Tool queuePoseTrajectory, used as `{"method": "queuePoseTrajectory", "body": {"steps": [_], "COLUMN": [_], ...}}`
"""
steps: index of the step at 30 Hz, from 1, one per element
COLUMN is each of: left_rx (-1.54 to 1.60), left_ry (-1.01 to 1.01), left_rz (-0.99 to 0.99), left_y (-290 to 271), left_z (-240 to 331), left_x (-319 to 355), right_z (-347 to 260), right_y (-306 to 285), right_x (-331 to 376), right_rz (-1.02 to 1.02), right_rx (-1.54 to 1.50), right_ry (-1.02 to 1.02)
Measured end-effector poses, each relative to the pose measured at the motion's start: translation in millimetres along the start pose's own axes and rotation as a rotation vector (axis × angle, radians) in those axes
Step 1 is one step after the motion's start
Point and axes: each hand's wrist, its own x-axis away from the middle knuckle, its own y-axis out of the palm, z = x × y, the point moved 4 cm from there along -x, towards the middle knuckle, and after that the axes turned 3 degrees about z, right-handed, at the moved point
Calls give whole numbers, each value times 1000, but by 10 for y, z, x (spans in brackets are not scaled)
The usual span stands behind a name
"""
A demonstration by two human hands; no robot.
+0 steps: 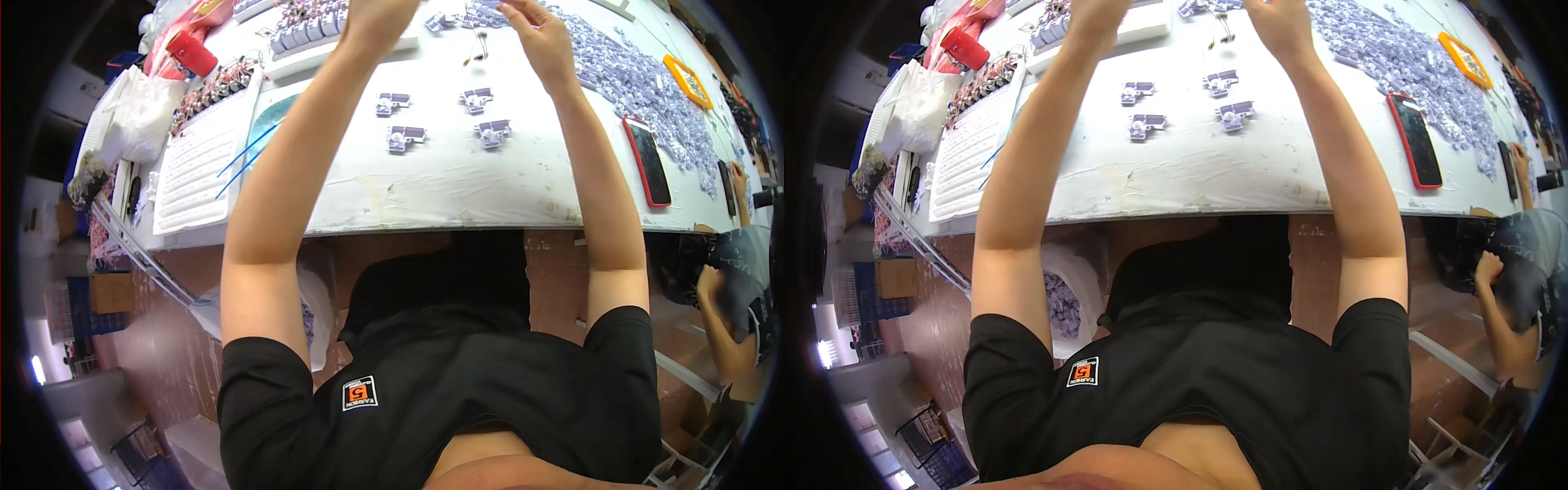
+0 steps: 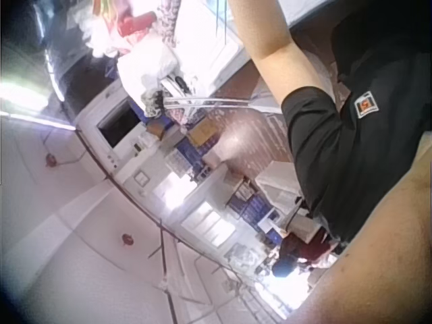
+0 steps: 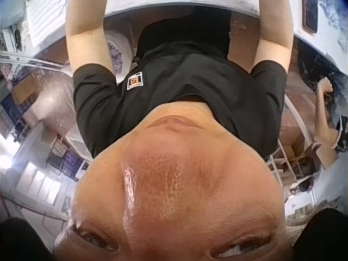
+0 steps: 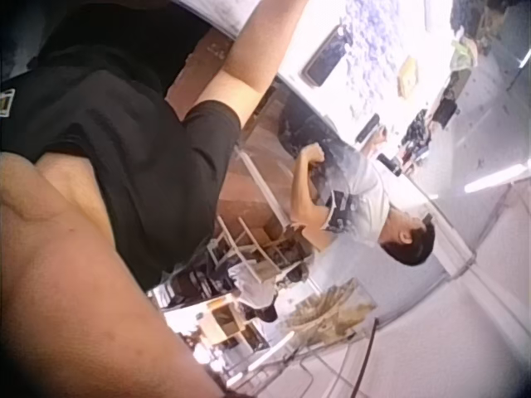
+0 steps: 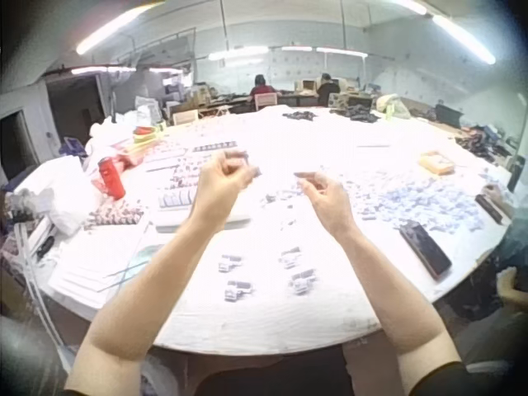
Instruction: The person assembles small electronic components by hand, connecting wires to small motors and housing parts.
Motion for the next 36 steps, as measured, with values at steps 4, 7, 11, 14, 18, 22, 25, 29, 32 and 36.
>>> {"method": "queuePoseTrajectory", "body": {"steps": [4,7,11,14,18,22,25,29,32,36], "left_rx": [-236,-233,-141,-89,-47,-114,-141,-138,31,65], "left_ry": [15,-102,-142,-97,8,142,174,171,-60,-121], "left_rz": [-200,-298,-322,-349,-350,-354,-350,-341,-339,-328], "left_y": [49,-10,-40,-106,13,-6,-35,-105,-100,-100], "left_z": [-413,-501,-636,-606,-573,-505,-483,-536,-615,-678], "left_x": [367,532,632,654,690,697,708,702,702,697], "right_z": [321,391,380,251,295,332,344,324,330,304], "right_y": [118,189,285,370,393,447,460,413,359,337], "right_x": [122,249,340,381,428,413,411,362,352,336], "right_rz": [-159,-328,-423,-481,-445,-494,-515,-586,-649,-688], "right_rx": [-172,-210,-203,-122,-205,-310,-284,-251,-335,-397], "right_ry": [27,28,88,142,287,388,390,406,397,370]}}
